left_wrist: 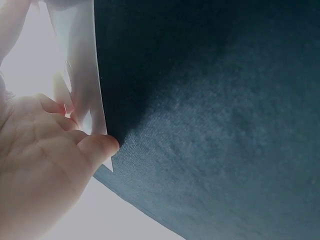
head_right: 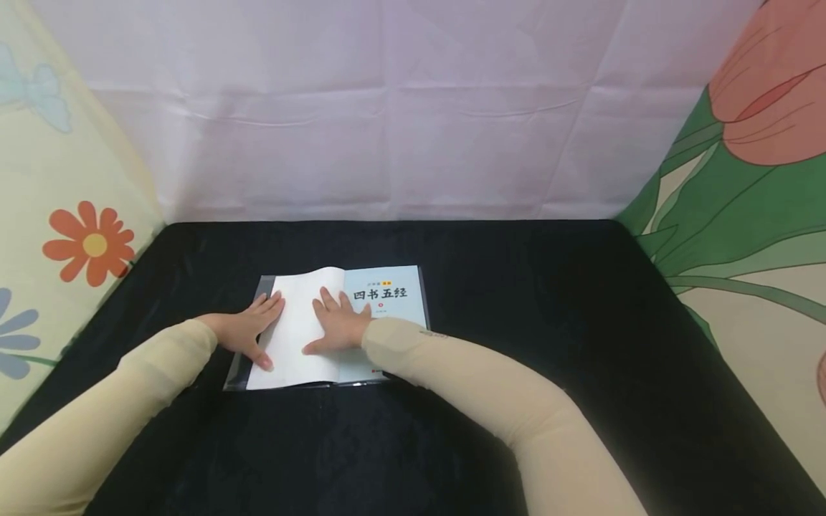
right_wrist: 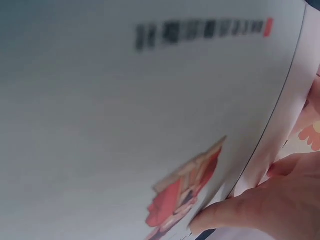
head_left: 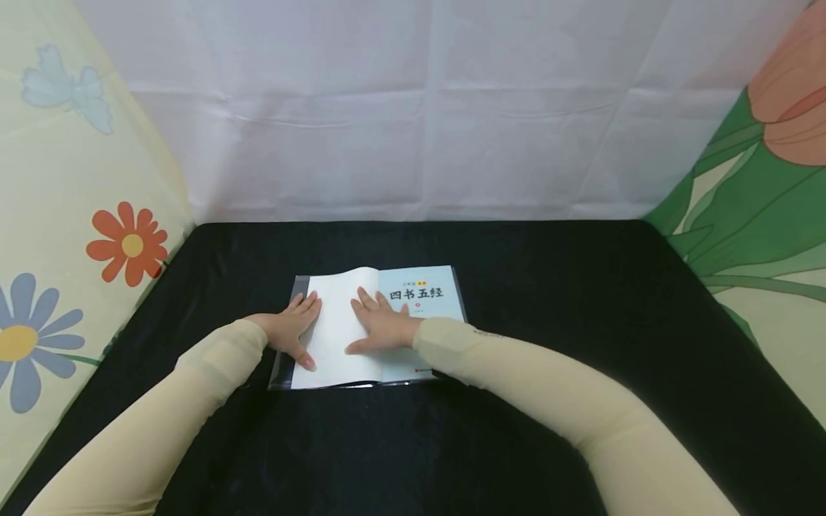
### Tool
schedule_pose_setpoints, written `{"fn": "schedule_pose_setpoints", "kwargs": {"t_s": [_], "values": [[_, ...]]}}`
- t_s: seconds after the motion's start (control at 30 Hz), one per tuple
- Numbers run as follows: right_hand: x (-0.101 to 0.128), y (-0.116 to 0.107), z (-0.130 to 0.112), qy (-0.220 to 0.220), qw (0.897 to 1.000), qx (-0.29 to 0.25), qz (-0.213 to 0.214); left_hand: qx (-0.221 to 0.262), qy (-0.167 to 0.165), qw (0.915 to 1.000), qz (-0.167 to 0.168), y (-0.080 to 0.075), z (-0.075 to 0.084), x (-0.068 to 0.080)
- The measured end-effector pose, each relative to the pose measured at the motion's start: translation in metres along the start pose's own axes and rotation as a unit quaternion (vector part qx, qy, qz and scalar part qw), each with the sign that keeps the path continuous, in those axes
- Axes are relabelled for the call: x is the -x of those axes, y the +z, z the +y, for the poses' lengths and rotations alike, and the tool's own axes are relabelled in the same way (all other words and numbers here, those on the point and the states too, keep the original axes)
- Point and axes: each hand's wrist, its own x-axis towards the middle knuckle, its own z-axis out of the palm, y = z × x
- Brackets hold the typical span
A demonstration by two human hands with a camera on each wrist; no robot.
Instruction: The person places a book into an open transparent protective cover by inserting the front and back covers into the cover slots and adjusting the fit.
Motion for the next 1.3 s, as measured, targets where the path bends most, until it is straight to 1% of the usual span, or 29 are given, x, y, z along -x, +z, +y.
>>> {"fn": "schedule_pose_setpoints", "kwargs": {"t_s": [0.17, 0.33, 0.47, 0.63, 0.8, 1.03, 1.17, 1.3], "values": [[-0.002, 0.002, -0.002, 0.01, 1.0, 0.017, 0.002, -0.005, -0.003, 1.0, 0.004, 0.001, 0.001, -0.002], [-0.004, 0.005, -0.004, 0.016, 0.999, 0.04, 0.011, -0.011, -0.009, 0.9999, 0.006, 0.0, 0.003, 0.0], [-0.005, 0.007, -0.006, 0.023, 0.998, 0.058, 0.015, -0.017, -0.007, 0.9998, 0.004, -0.001, 0.004, 0.001], [-0.004, 0.008, -0.008, 0.03, 0.998, 0.06, 0.015, -0.016, -0.002, 0.9999, 0.004, -0.001, 0.005, 0.002], [-0.004, 0.008, -0.009, 0.036, 0.997, 0.062, 0.012, -0.014, -0.005, 0.9999, 0.006, 0.0, 0.005, 0.002], [-0.007, 0.01, -0.005, 0.023, 0.998, 0.06, 0.022, -0.023, -0.009, 0.9997, 0.009, 0.001, 0.005, 0.002], [-0.009, 0.01, -0.001, 0.014, 0.998, 0.048, 0.027, -0.028, -0.014, 0.9995, 0.009, 0.001, 0.005, 0.001], [-0.008, 0.01, 0.003, -0.005, 0.999, 0.037, 0.029, -0.029, -0.018, 0.9993, 0.011, 0.002, 0.004, 0.0]]}}
